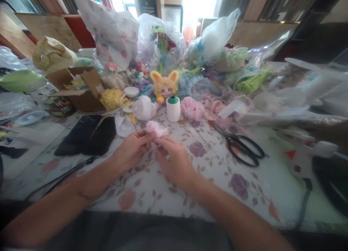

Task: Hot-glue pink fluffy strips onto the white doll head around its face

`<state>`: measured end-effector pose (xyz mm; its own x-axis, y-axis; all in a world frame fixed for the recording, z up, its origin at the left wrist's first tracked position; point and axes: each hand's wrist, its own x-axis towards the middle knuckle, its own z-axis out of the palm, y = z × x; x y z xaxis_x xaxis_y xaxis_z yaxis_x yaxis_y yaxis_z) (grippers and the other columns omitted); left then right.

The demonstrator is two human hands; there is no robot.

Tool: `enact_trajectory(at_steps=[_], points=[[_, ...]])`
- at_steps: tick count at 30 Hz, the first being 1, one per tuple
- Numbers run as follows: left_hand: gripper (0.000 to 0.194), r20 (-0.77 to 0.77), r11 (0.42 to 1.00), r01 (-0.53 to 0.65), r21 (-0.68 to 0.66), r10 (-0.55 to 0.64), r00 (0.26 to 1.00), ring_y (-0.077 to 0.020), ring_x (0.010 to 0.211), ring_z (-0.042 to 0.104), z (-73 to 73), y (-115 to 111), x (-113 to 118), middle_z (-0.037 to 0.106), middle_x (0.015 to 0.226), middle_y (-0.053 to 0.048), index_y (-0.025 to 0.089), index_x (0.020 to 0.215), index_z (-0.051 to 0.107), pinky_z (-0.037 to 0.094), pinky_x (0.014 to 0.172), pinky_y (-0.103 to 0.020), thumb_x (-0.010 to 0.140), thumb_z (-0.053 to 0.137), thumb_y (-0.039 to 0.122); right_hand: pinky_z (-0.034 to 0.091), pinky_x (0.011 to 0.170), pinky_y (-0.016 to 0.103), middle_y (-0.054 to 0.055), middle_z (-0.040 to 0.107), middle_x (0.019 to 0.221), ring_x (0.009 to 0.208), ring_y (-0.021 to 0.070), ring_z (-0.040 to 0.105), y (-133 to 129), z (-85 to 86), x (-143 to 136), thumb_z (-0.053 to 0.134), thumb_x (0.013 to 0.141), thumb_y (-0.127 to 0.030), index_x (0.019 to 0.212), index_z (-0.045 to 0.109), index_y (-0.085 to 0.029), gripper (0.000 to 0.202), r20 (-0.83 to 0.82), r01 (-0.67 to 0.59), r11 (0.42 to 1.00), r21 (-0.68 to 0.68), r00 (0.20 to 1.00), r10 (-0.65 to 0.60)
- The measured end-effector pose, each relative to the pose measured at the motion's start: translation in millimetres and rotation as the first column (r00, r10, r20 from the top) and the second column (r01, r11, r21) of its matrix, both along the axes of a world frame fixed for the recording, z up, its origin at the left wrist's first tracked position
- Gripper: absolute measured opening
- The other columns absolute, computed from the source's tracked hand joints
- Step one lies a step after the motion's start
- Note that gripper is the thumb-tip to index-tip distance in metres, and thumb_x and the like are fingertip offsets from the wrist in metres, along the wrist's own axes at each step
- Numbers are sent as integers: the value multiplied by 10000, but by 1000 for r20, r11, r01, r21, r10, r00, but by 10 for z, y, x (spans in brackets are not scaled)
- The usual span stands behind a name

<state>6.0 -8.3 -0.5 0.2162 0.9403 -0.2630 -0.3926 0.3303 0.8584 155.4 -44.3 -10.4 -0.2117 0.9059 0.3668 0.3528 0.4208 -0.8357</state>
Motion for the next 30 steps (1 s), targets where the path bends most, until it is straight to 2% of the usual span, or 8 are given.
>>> enact_trajectory(at_steps=[3,7,17,19,20,23,25,30], points=[[180,-14,1000,7,13,-7,1000,-94,622,600,3,2,2,661,706,-6,131,771,666,474,595,-203,682,787,231,549,694,318,64,680,965,807,190,648,25,17,26,586,864,-273,1059,668,-215,219,-117,-76,976,-203,992,53],[183,-7,998,52,34,-52,999,-102,609,587,-7,8,1,626,675,7,139,740,634,477,588,-222,698,776,248,537,584,270,33,662,849,698,158,644,68,10,84,543,895,-350,1066,631,-233,226,-301,-262,861,-436,944,135],[230,-101,999,0,54,5,995,-130,746,633,22,-9,41,673,780,-11,147,855,643,494,703,-235,704,776,260,392,319,196,22,671,798,464,122,583,45,93,116,561,873,-470,1258,508,-295,426,-373,-431,650,-626,897,236],[244,-106,998,-7,58,13,994,-123,720,631,10,4,31,673,763,-6,149,856,642,492,693,-231,698,781,271,397,333,203,12,661,721,444,120,569,48,95,127,577,862,-473,1178,574,-264,379,-347,-398,678,-618,912,219],[254,-109,998,-8,59,14,994,-117,694,626,5,13,21,672,752,-3,147,854,643,491,681,-228,690,788,277,399,349,208,8,647,679,434,114,555,55,94,139,576,861,-475,1077,625,-237,325,-327,-347,733,-586,928,179],[293,-130,997,49,59,-41,991,-114,635,613,15,31,-19,682,735,-10,139,851,656,488,641,-233,659,809,299,396,410,218,4,608,612,452,100,514,91,99,193,578,862,-463,793,655,-189,292,-279,-45,918,-394,958,-73],[298,-183,989,131,67,-117,976,-122,627,612,46,25,-42,692,738,-23,136,852,671,482,624,-237,662,807,321,419,475,230,15,636,688,527,111,534,119,113,225,609,846,-426,825,666,-192,242,-259,97,952,-290,950,-176],[231,-360,960,245,137,-182,915,-85,575,559,117,-32,-50,678,693,-6,150,833,710,419,550,-190,711,771,336,454,673,265,27,659,833,746,155,580,164,123,242,605,855,-397,924,686,-197,227,-173,-114,957,-268,983,68]])
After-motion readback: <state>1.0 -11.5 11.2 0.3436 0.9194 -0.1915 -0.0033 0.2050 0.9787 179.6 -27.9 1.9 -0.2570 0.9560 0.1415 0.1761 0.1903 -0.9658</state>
